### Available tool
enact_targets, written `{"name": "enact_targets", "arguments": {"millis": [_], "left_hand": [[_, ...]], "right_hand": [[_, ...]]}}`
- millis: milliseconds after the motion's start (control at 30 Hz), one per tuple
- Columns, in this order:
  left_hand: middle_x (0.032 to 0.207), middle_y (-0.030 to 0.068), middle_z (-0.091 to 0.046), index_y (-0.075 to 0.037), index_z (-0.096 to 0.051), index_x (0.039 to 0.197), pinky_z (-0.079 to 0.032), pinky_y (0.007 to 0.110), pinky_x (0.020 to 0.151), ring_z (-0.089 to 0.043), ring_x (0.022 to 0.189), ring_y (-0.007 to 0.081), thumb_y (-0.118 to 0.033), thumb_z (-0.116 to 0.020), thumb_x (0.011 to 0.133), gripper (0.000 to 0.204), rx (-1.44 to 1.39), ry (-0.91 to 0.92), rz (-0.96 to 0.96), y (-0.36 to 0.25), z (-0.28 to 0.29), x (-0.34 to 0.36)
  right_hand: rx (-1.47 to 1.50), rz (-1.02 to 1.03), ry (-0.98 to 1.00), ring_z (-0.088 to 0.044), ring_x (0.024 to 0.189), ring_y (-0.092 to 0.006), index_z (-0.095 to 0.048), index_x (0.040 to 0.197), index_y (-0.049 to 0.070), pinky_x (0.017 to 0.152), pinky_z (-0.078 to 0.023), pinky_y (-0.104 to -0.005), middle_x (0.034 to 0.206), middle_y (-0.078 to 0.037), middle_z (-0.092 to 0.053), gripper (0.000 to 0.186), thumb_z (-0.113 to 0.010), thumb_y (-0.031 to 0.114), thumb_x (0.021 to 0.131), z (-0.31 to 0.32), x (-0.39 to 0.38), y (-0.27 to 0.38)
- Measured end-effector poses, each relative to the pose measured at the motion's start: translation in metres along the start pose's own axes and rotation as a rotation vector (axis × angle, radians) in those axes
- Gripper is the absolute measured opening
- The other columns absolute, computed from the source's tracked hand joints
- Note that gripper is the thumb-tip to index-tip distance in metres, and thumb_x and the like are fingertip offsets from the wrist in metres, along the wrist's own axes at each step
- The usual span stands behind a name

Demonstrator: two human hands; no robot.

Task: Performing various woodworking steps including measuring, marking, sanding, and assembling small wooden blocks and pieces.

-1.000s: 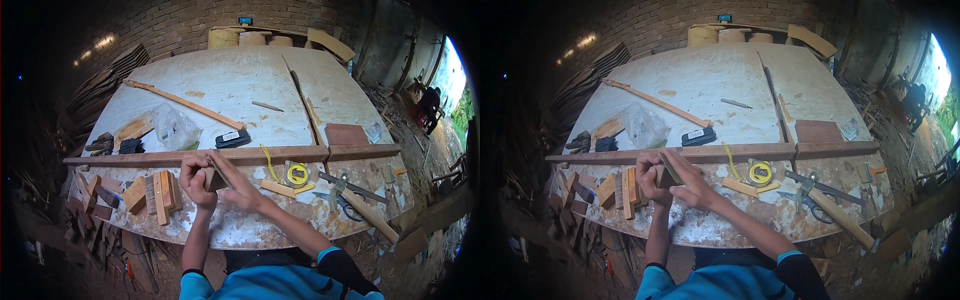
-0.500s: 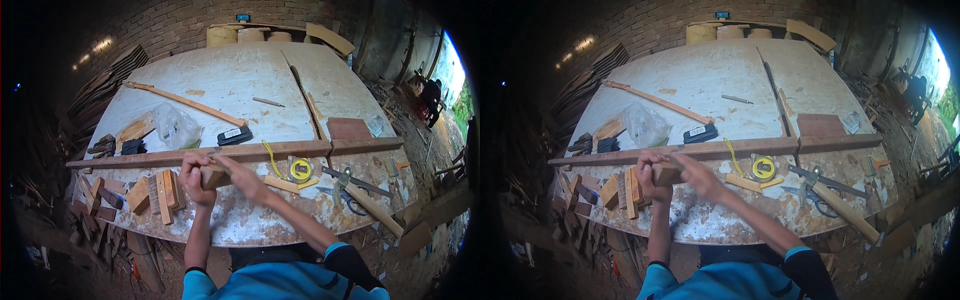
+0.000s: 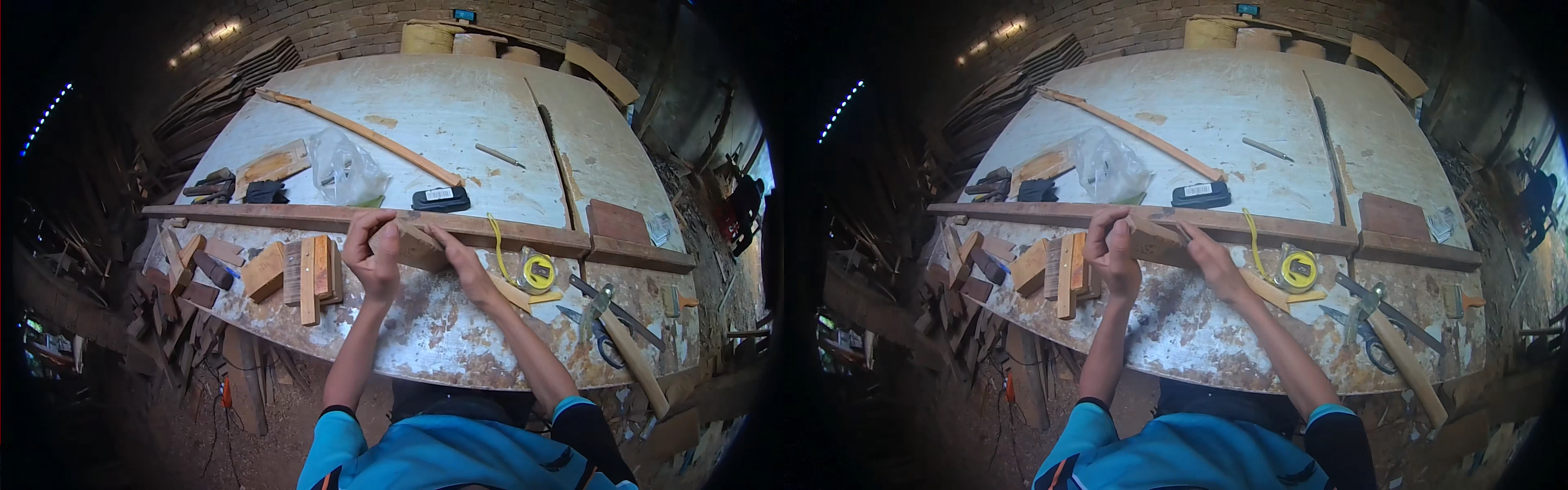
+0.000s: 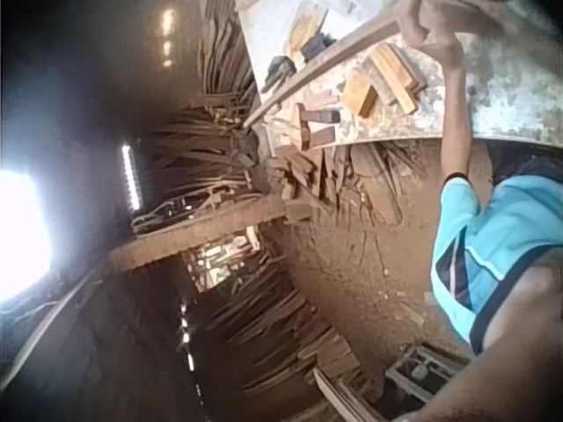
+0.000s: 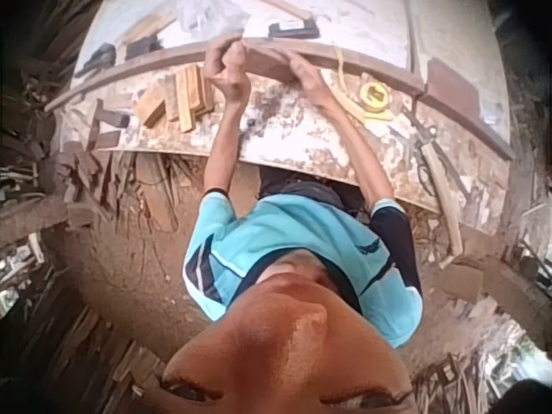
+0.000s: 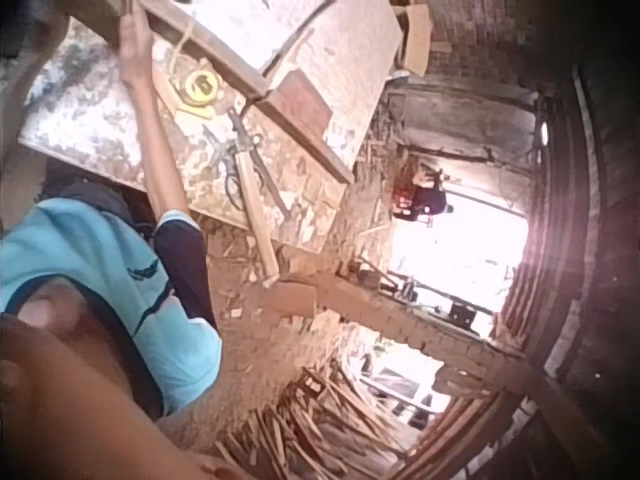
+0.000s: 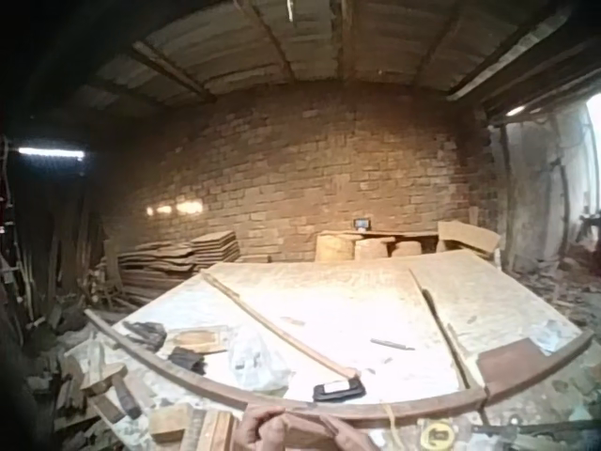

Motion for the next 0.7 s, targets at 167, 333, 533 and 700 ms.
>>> {"name": "enact_targets", "arguments": {"millis": [167, 333, 533, 700], "left_hand": [[0.081, 0.0104, -0.054, 0.002, -0.055, 0.087, -0.041, 0.029, 0.073, -0.052, 0.077, 0.0186, -0.017, -0.04, 0.09, 0.025, -0.002, -0.022, -0.159, -0.004, -0.001, -0.012], [0.087, 0.0081, -0.05, 0.0, -0.05, 0.09, -0.039, 0.029, 0.077, -0.047, 0.082, 0.0148, -0.018, -0.036, 0.087, 0.023, 0.02, -0.065, -0.144, -0.003, 0.007, -0.011], [0.079, 0.0094, -0.049, 0.0, -0.049, 0.092, -0.042, 0.029, 0.064, -0.048, 0.068, 0.0138, -0.022, -0.037, 0.086, 0.026, -0.106, 0.02, -0.228, 0.0, -0.006, -0.02], [0.069, 0.0074, -0.047, -0.002, -0.046, 0.085, -0.04, 0.031, 0.06, -0.045, 0.062, 0.0152, -0.033, -0.035, 0.091, 0.034, -0.218, 0.172, -0.113, 0.004, -0.016, -0.021]], "right_hand": [[0.025, 0.264, 0.017, -0.039, 0.13, -0.0281, -0.043, 0.134, -0.002, 0.109, -0.024, -0.0345, 0.135, -0.02, -0.047, 0.055, -0.032, 0.037, 0.096, -0.016, 0.0, 0.06], [-0.01, -0.112, -0.078, -0.042, 0.128, -0.0334, -0.044, 0.132, -0.003, 0.107, -0.029, -0.0371, 0.133, -0.022, -0.048, 0.06, -0.03, 0.042, 0.095, 0.0, 0.0, -0.001], [-0.095, 0.082, -0.052, -0.045, 0.125, -0.03, -0.046, 0.13, -0.004, 0.105, -0.032, -0.0348, 0.132, -0.022, -0.049, 0.06, -0.029, 0.043, 0.096, -0.004, 0.003, 0.018], [0.027, 0.113, 0.047, -0.05, 0.121, -0.0303, -0.046, 0.131, -0.003, 0.102, -0.035, -0.0356, 0.128, -0.022, -0.052, 0.064, -0.032, 0.048, 0.094, -0.012, 0.0, 0.047]]}}
Point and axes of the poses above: each hand's wrist, its own x-axis towards the middle knuckle, its own z-axis out of the back of the hand, y = z × x, the point moved 7 cm from there along x, towards the middle knuckle
